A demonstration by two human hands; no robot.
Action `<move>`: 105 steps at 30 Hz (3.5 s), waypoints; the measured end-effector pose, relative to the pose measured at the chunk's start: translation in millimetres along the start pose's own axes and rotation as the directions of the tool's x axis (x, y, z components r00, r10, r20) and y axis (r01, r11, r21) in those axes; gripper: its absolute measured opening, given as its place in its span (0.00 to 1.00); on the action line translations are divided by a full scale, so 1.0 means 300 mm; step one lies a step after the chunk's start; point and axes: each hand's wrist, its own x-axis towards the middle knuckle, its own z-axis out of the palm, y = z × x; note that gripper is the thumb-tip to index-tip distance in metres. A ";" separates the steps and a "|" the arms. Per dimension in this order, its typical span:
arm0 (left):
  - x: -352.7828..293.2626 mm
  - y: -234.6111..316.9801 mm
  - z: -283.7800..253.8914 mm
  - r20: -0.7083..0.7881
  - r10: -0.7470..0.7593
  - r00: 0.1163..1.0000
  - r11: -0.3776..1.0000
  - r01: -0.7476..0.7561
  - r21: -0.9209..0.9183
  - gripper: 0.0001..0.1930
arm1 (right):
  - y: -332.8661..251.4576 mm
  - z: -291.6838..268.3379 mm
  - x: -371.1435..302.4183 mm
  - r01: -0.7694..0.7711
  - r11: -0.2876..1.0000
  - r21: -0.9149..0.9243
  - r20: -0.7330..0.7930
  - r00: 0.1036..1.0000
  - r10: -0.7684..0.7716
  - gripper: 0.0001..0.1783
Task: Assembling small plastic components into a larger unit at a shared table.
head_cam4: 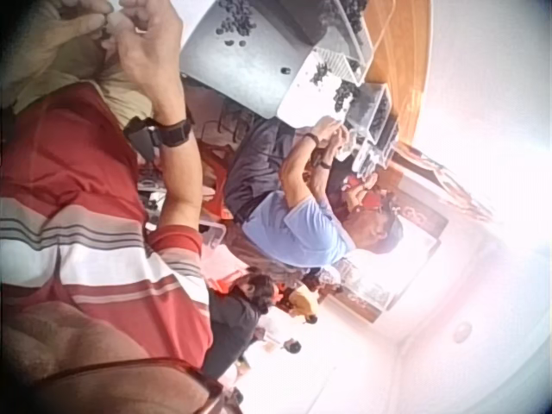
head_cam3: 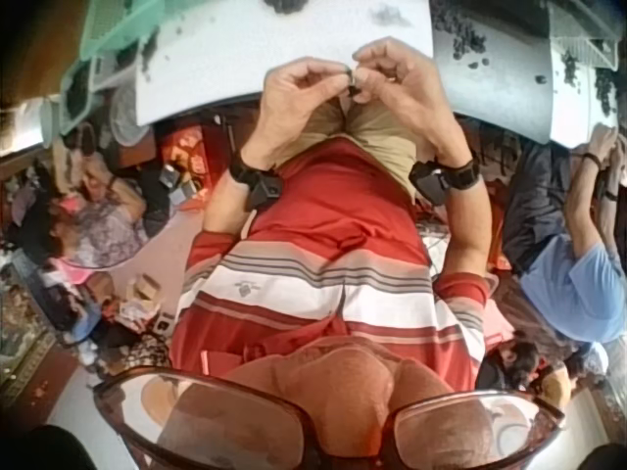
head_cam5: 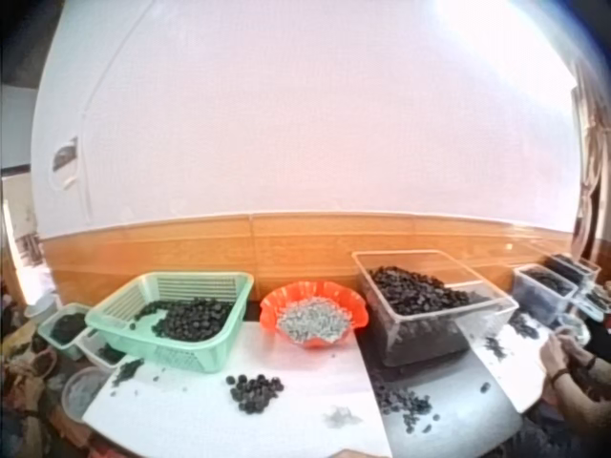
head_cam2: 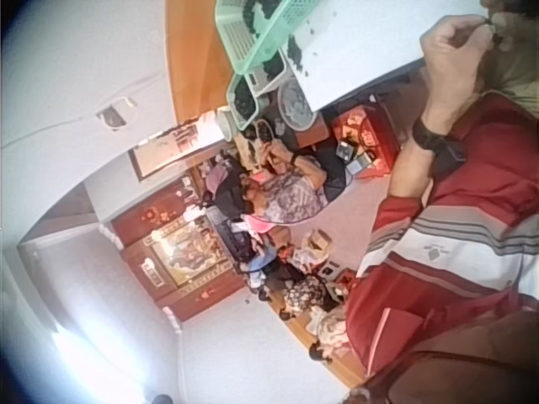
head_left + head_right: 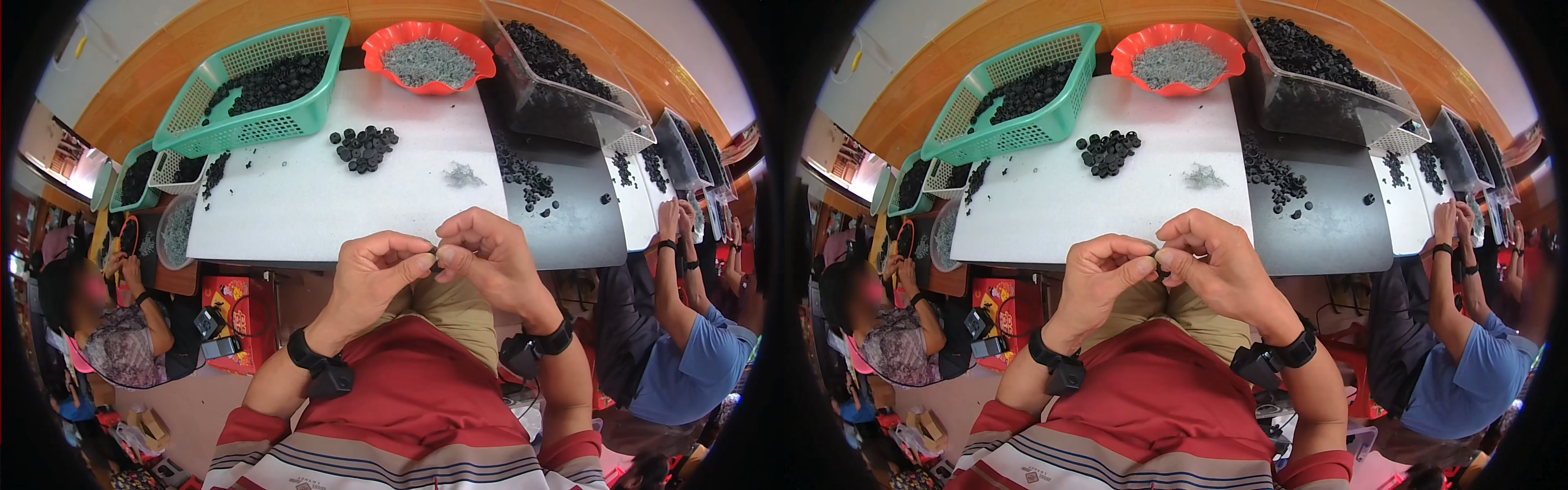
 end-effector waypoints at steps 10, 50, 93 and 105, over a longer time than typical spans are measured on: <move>0.013 0.008 0.015 0.050 -0.119 0.992 0.948 0.128 -0.290 0.05 | 0.067 -0.002 -0.015 0.293 0.904 -0.310 -0.061 0.943 -0.326 0.03; 0.026 -0.017 0.074 0.124 -0.231 0.965 0.871 0.261 -0.415 0.16 | 0.159 0.014 -0.046 0.473 0.789 -0.391 -0.250 0.771 -0.586 0.11; 0.029 -0.011 0.130 -0.028 -0.239 0.971 0.904 0.212 -0.372 0.13 | 0.171 0.022 -0.054 0.486 0.713 -0.506 -0.315 0.665 -0.677 0.16; 0.021 -0.016 0.133 -0.007 -0.197 0.980 0.931 0.185 -0.313 0.15 | 0.208 0.026 -0.053 0.438 0.752 -0.493 -0.336 0.701 -0.629 0.14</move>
